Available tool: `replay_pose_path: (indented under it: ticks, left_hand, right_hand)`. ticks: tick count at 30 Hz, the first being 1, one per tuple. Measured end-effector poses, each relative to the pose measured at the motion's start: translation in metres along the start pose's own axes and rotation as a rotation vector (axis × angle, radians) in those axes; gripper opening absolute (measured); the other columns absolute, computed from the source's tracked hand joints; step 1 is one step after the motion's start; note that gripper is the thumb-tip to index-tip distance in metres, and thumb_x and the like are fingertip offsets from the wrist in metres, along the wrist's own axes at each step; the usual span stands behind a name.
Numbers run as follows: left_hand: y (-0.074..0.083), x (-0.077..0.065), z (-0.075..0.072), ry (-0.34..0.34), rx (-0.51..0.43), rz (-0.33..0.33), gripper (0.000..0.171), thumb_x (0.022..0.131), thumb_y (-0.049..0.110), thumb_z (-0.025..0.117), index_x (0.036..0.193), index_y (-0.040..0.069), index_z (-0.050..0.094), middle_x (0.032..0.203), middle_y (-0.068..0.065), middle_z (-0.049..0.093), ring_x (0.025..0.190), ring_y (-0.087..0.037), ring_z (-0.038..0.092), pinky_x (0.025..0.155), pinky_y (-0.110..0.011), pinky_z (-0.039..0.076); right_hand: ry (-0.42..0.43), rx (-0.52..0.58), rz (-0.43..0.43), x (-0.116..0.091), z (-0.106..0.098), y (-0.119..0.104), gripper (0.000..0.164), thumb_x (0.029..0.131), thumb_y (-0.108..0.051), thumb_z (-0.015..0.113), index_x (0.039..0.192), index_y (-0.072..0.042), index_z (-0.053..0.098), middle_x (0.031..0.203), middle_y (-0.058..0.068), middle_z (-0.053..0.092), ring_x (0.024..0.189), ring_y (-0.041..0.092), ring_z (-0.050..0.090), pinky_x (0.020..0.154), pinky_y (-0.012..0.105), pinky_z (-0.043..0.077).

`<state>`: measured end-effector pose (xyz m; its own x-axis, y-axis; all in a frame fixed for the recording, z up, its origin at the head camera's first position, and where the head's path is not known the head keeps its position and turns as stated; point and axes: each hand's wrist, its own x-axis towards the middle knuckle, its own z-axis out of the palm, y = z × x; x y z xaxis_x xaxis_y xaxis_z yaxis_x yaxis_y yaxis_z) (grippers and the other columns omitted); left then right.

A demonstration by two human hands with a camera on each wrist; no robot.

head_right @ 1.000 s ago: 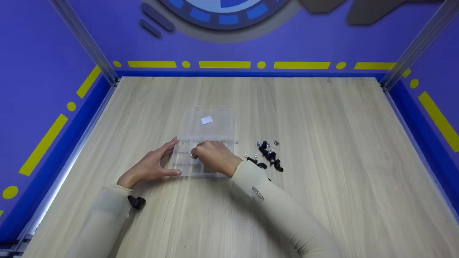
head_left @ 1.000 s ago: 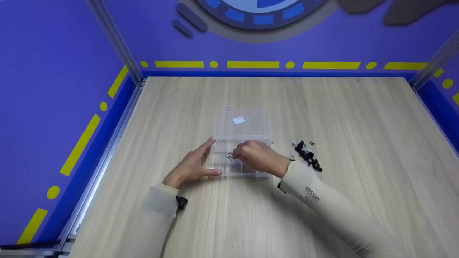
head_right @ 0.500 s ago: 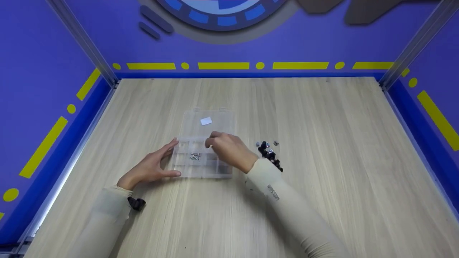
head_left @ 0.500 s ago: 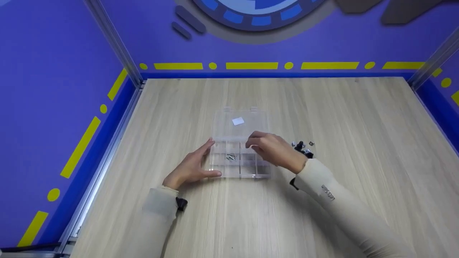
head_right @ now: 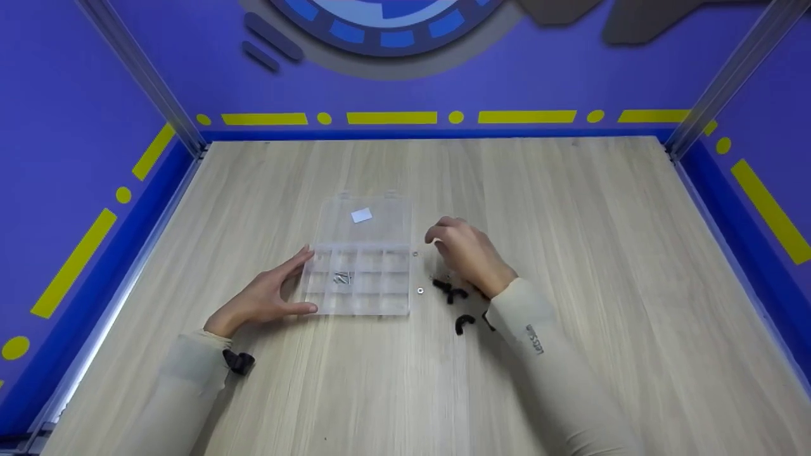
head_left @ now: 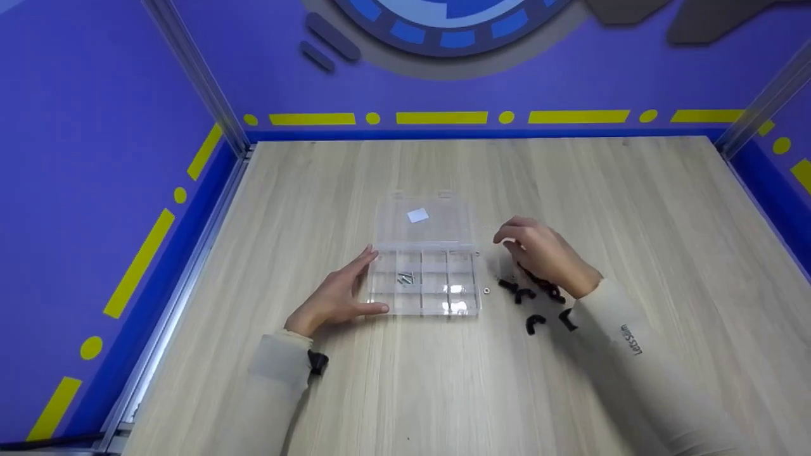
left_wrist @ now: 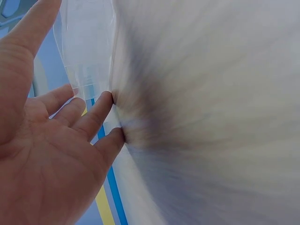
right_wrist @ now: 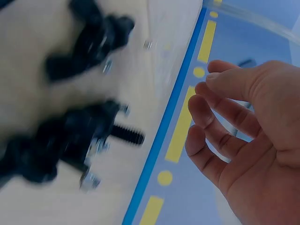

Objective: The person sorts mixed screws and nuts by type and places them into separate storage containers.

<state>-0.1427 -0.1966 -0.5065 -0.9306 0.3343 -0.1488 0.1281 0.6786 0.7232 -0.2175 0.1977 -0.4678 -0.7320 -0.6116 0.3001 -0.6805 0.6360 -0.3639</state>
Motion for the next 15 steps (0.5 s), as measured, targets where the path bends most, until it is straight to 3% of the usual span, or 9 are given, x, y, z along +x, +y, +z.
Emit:
replay_pose_path:
  ticks: [7,15]
  left_hand:
    - [0.0,0.002,0.0,-0.009,0.001,-0.029,0.112,0.076,0.044,0.091,0.165,0.021,0.026,0.171,0.009,0.012,0.156,-0.015,0.016,0.126,-0.039,0.019]
    - [0.0,0.002,0.0,-0.005,0.019,-0.023,0.112,0.077,0.045,0.091,0.165,0.022,0.026,0.171,0.009,0.012,0.156,-0.015,0.016,0.126,-0.04,0.019]
  right_hand:
    - [0.037,-0.019,0.083,-0.016,-0.008,0.024,0.02,0.09,0.013,0.067,0.101,0.0,0.076,0.105,0.015,0.072,0.099,0.034,0.066,0.08,0.047,0.059]
    - [-0.025,-0.026,0.233,-0.034,-0.005,0.042,0.017,0.091,0.006,0.067,0.103,-0.001,0.077,0.104,0.016,0.07,0.094,0.035,0.064,0.077,0.05,0.058]
